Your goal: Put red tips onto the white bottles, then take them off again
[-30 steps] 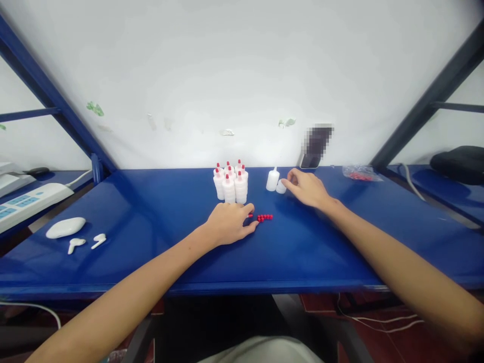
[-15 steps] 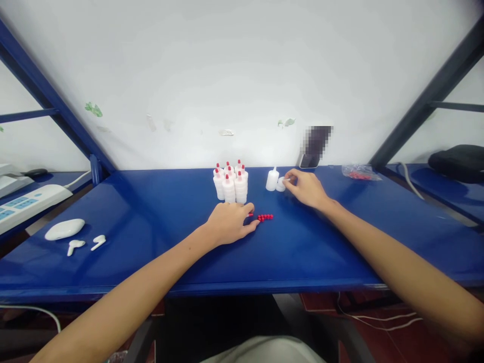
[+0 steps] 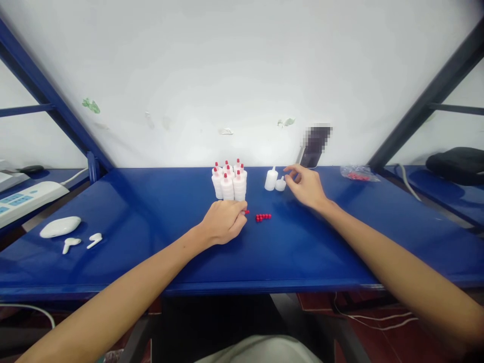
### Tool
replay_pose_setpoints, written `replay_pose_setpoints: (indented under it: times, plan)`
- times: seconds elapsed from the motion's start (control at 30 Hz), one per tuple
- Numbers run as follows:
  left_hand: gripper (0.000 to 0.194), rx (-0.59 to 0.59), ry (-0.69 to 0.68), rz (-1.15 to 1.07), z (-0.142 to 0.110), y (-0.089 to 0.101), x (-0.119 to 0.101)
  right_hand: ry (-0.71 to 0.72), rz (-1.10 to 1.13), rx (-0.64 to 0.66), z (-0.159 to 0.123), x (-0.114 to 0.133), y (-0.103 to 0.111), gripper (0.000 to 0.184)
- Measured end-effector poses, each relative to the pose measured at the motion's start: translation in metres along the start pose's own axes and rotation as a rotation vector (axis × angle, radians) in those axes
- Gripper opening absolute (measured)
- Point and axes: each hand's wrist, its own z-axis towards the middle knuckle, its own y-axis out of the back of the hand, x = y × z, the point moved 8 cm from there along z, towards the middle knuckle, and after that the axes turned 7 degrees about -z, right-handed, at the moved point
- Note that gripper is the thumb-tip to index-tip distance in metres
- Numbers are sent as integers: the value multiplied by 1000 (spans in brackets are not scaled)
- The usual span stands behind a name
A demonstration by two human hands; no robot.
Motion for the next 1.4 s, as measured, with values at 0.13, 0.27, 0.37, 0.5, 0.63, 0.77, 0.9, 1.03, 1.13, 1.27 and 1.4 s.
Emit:
replay_pose_setpoints:
  times: [0.13, 0.27, 0.37, 0.5, 0.63, 0.77, 0.9, 1.03, 1.13, 1.27, 1.4]
  plan:
    - [15, -95, -81, -171, -2, 8, -4, 125, 60, 22, -10, 35, 10, 13]
    - [14, -184, -105, -303, -4, 15, -6, 353, 162, 251, -38, 91, 1, 20]
    - [13, -213, -122, -352, -5, 16, -8, 481, 194, 333, -57, 121, -3, 26]
    - [12, -188, -175, -332, -4, 14, -15, 641, 182, 407, -69, 141, -9, 22]
    - [16, -149, -276, -210, -4, 12, -26, 691, 177, 350, -68, 141, -4, 23]
    - [21, -186, -333, -7, -4, 10, -31, 600, 271, 397, -68, 137, -6, 22]
    - [23, -271, -403, 224, -6, 10, -33, 515, 362, 439, -67, 134, -11, 27]
    - [23, -275, -499, 423, -9, 8, -34, 307, 455, 335, -50, 110, -9, 40]
    - [25, -287, -512, 426, -11, 12, -32, 268, 449, 336, -41, 97, -5, 38]
    - [21, -245, -448, 297, -11, 14, -26, 441, 185, 559, -45, 102, -8, 26]
    - [22, -189, -392, 184, -10, 15, -19, 488, 37, 671, -50, 101, -8, 22]
